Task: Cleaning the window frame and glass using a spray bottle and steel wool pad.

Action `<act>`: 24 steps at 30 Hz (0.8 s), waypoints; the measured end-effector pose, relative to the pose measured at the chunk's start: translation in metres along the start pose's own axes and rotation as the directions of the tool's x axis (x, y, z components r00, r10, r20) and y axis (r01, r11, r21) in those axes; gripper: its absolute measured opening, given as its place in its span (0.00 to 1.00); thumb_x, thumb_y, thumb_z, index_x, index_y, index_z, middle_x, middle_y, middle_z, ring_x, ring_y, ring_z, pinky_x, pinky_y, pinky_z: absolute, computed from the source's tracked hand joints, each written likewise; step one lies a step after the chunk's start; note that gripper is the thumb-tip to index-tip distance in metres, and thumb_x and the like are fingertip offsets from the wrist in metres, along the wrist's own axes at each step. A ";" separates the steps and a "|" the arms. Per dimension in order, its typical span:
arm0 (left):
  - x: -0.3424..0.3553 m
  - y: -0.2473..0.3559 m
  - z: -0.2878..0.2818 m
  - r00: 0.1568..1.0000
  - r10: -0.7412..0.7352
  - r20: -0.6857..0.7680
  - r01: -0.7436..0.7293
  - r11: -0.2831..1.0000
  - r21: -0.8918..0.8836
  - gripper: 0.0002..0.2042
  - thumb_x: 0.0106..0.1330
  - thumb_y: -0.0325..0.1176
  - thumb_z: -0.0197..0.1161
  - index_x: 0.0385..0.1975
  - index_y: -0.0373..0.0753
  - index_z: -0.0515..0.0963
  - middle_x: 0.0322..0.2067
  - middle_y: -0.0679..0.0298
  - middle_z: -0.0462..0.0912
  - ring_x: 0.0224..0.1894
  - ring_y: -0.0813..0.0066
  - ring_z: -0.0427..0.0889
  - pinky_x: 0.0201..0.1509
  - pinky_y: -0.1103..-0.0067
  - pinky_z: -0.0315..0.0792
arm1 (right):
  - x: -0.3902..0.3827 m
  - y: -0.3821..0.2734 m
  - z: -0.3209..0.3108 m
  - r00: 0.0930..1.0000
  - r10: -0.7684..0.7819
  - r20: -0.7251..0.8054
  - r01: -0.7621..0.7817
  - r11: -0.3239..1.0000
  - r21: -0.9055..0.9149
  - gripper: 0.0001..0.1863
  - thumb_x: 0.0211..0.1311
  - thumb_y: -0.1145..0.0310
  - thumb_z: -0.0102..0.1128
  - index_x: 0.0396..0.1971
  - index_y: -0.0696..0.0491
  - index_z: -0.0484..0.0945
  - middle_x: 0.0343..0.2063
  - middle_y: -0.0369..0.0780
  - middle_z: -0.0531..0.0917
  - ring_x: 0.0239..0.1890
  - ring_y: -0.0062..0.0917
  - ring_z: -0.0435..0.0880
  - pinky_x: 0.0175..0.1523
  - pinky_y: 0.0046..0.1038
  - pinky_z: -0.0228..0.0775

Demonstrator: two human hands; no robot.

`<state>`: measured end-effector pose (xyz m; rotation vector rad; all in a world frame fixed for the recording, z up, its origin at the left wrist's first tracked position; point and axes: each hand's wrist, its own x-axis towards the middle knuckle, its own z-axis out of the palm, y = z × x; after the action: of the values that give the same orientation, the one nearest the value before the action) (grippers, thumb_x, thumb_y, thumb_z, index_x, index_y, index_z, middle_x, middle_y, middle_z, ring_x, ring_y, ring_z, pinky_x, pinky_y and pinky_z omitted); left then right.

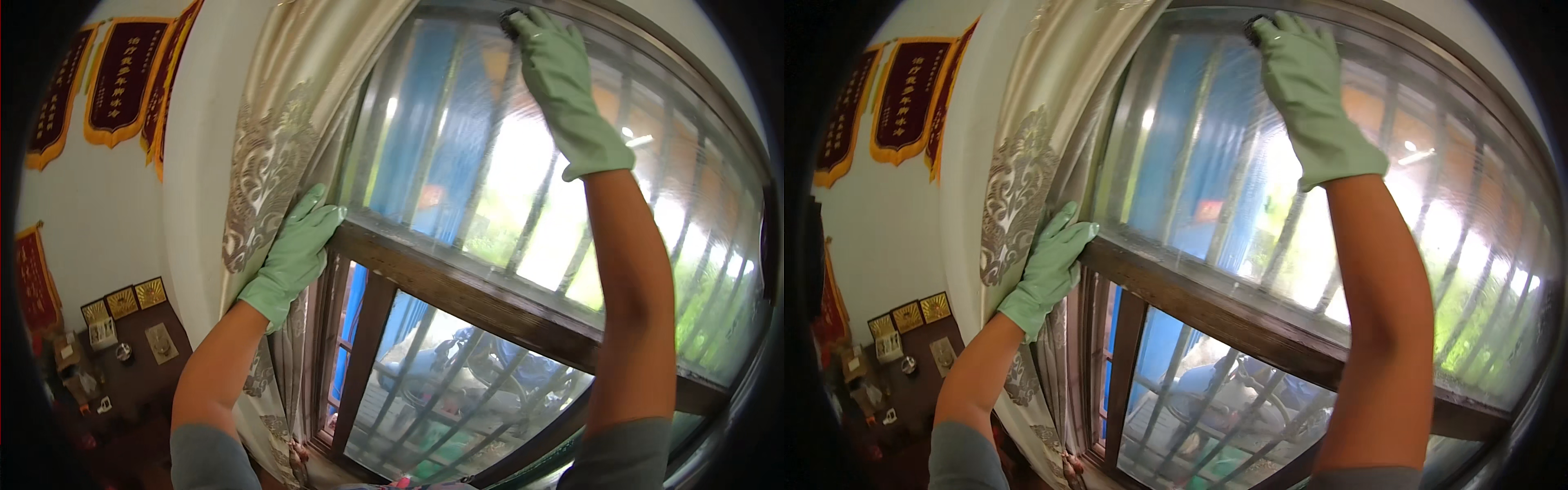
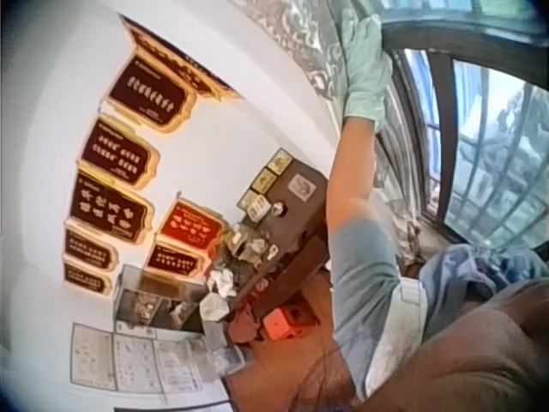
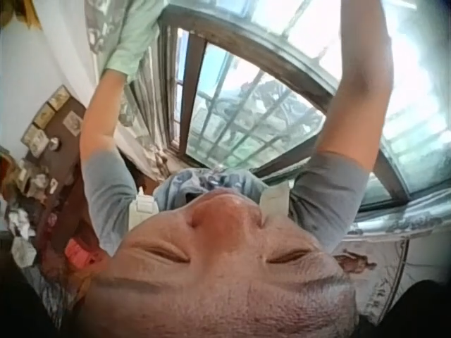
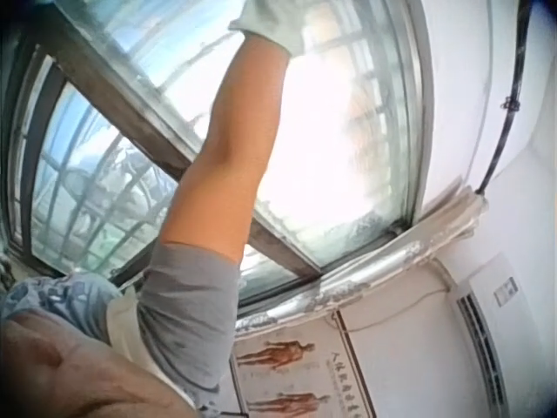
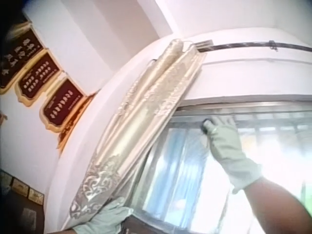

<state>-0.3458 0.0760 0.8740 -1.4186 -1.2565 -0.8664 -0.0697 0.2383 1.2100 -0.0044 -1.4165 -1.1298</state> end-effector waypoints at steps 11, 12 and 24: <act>-0.012 -0.013 0.009 0.997 -0.080 0.005 0.080 0.991 -0.108 0.29 0.56 0.15 0.56 0.61 0.37 0.80 0.70 0.47 0.70 0.73 0.49 0.67 0.77 0.65 0.60 | -0.149 -0.053 -0.084 0.894 -0.363 0.264 0.219 0.867 0.448 0.16 0.65 0.72 0.55 0.51 0.45 0.81 0.53 0.35 0.81 0.58 0.36 0.79 0.70 0.46 0.65; -0.016 -0.013 0.008 0.991 -0.133 0.008 0.133 0.988 -0.073 0.31 0.54 0.13 0.56 0.62 0.36 0.79 0.70 0.47 0.70 0.73 0.49 0.66 0.77 0.66 0.60 | -0.138 -0.025 -0.084 0.927 -0.254 0.277 0.110 0.887 0.448 0.16 0.67 0.73 0.54 0.53 0.46 0.81 0.55 0.34 0.81 0.58 0.36 0.79 0.70 0.45 0.64; -0.009 -0.024 0.028 0.998 -0.002 -0.063 0.002 1.000 -0.008 0.26 0.59 0.19 0.55 0.61 0.30 0.76 0.67 0.42 0.71 0.75 0.45 0.63 0.78 0.62 0.60 | -0.208 0.285 -0.266 0.853 0.328 -0.405 -0.461 0.839 -0.290 0.16 0.76 0.69 0.47 0.50 0.54 0.85 0.46 0.45 0.88 0.48 0.38 0.87 0.57 0.35 0.79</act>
<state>-0.3742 0.0997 0.8637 -1.3856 -1.2081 -0.9114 0.3549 0.3503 1.1582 -0.3536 -0.8171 -0.9737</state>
